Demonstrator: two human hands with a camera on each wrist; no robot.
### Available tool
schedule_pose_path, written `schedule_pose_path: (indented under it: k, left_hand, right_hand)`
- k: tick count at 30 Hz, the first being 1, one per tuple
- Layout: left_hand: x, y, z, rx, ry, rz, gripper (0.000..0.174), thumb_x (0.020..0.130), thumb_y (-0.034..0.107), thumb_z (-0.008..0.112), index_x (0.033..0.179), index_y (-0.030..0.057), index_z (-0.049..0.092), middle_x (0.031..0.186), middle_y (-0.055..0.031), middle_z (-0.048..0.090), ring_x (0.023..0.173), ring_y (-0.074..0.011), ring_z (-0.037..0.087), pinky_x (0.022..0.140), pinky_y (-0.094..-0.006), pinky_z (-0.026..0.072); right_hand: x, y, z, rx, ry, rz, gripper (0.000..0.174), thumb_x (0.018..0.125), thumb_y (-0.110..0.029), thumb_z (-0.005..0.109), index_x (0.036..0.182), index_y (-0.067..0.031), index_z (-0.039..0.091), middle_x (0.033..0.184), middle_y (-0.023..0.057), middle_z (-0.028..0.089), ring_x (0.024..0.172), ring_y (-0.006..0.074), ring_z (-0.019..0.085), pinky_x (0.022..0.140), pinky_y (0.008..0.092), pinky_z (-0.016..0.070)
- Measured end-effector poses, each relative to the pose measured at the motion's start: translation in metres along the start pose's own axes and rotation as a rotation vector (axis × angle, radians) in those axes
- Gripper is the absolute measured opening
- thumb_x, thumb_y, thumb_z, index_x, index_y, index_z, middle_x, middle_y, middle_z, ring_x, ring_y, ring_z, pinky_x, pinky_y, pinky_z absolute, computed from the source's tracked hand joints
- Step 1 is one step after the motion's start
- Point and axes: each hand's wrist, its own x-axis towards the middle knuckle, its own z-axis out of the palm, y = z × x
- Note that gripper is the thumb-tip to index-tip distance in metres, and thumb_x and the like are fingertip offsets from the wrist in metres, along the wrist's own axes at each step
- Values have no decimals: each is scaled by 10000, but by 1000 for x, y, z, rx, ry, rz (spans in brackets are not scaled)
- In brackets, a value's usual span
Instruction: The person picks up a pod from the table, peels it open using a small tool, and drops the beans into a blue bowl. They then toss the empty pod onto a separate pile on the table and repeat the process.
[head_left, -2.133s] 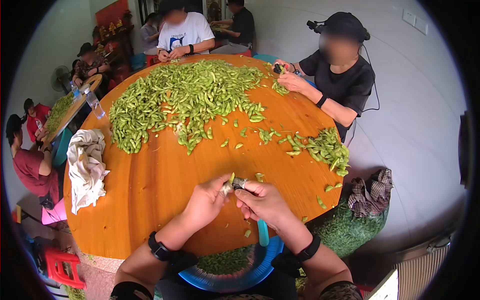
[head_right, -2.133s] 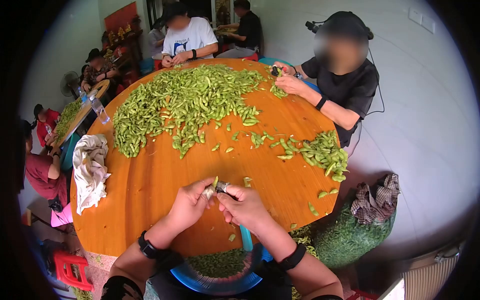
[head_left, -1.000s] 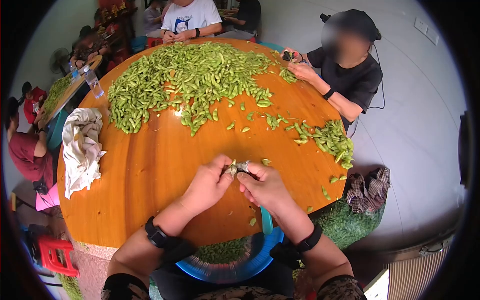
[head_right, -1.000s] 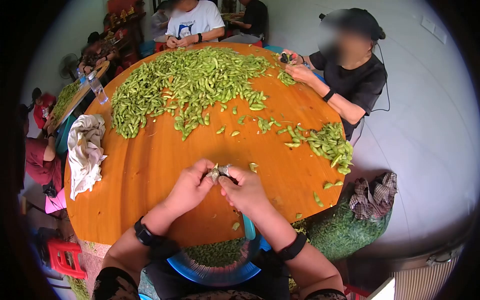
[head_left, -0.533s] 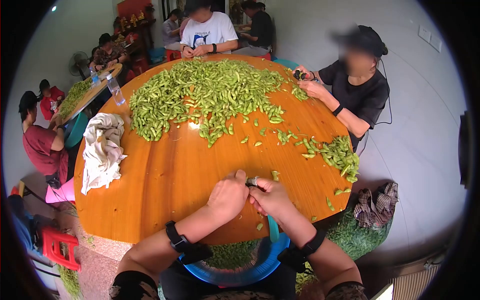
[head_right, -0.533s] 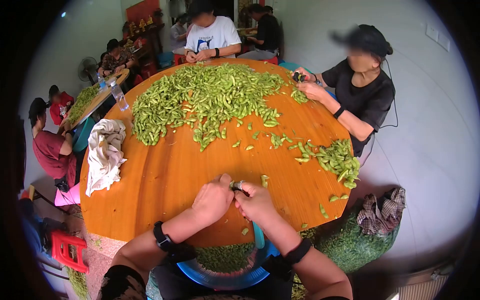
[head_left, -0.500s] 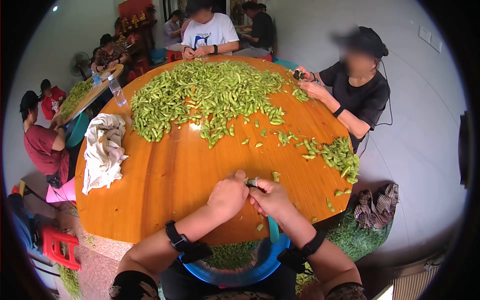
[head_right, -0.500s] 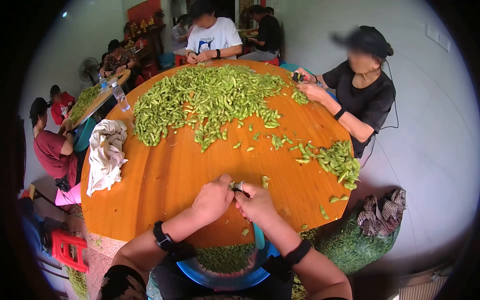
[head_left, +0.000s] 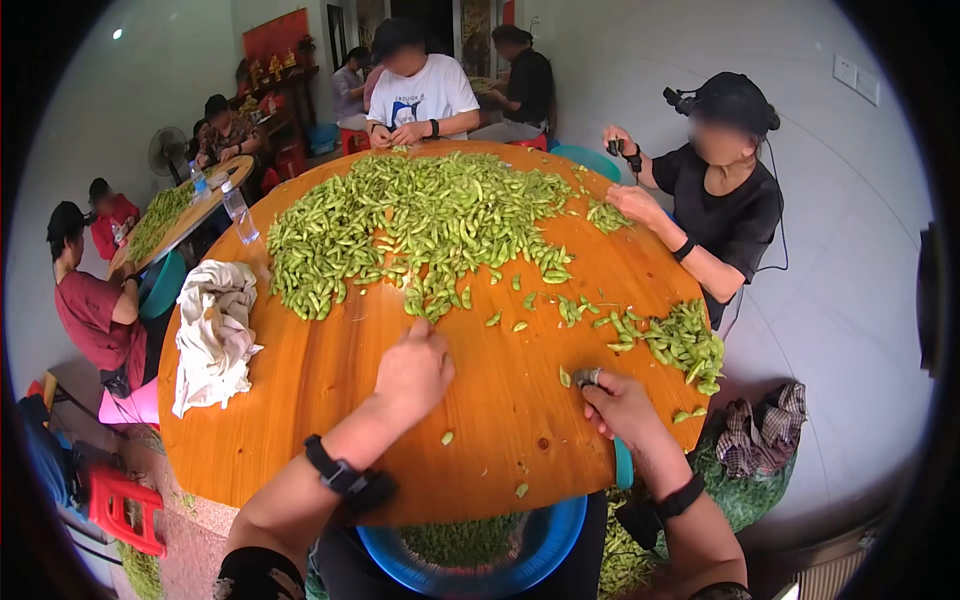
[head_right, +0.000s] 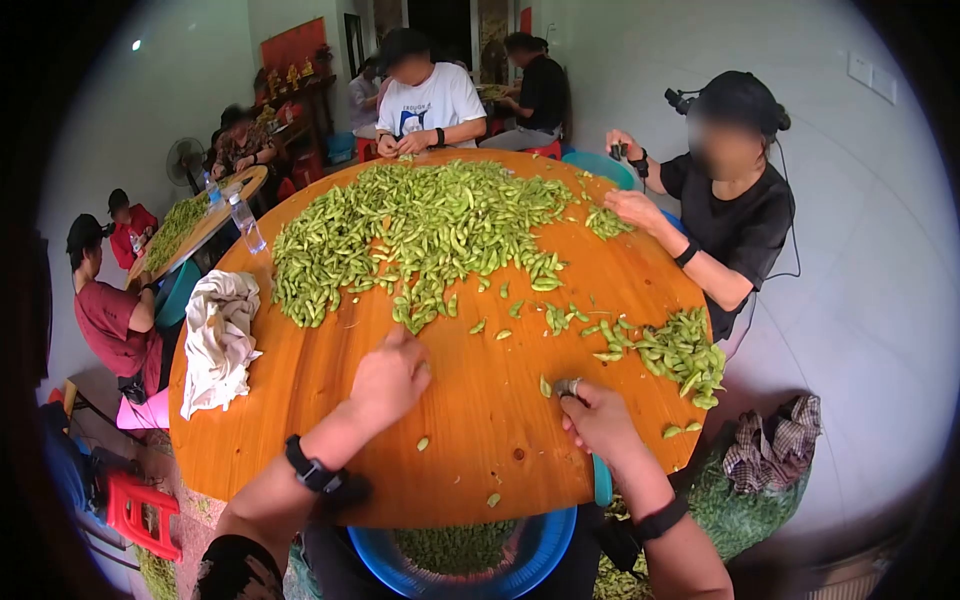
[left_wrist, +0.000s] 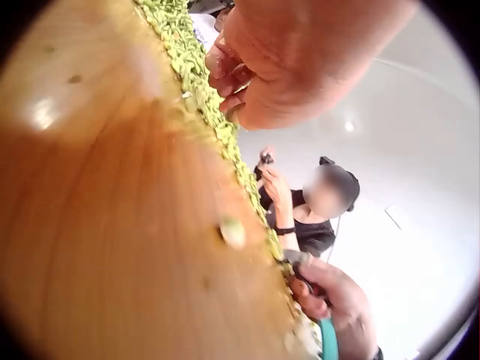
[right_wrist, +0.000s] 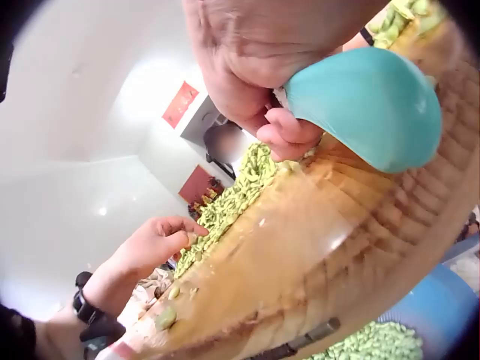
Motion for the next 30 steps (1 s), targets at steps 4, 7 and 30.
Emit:
schedule_pose_path:
  k: [4,7,30]
  left_hand:
    - [44,-39,34,73,74,-20,115,808,103,612,891,23,611,1002,-162,578,886,-377,598,767,-445,502]
    - [63,-53,50,91,-24,-142,130,803,95,621,912,25,611,1010,-166,583,864,-373,609,756,-454,503]
    - [-40,39,17,-785,-252,-243,145,844,-5,637,938,32,534,739,16,593,618,-37,559,534,-206,451]
  right_hand:
    - [0,1,-3,160,-43,11,158,941,-121,521,1056,-68,615,618,-20,538,404,48,433,353,191,316]
    - [0,1,-6,213,-63,37,141,952,-133,512,1032,-78,614,615,-30,530,400,45,431,359,193,328]
    - [-33,-23,82,317,-227,18,145,960,-165,516,915,-50,592,696,-15,538,484,42,452,403,194,333]
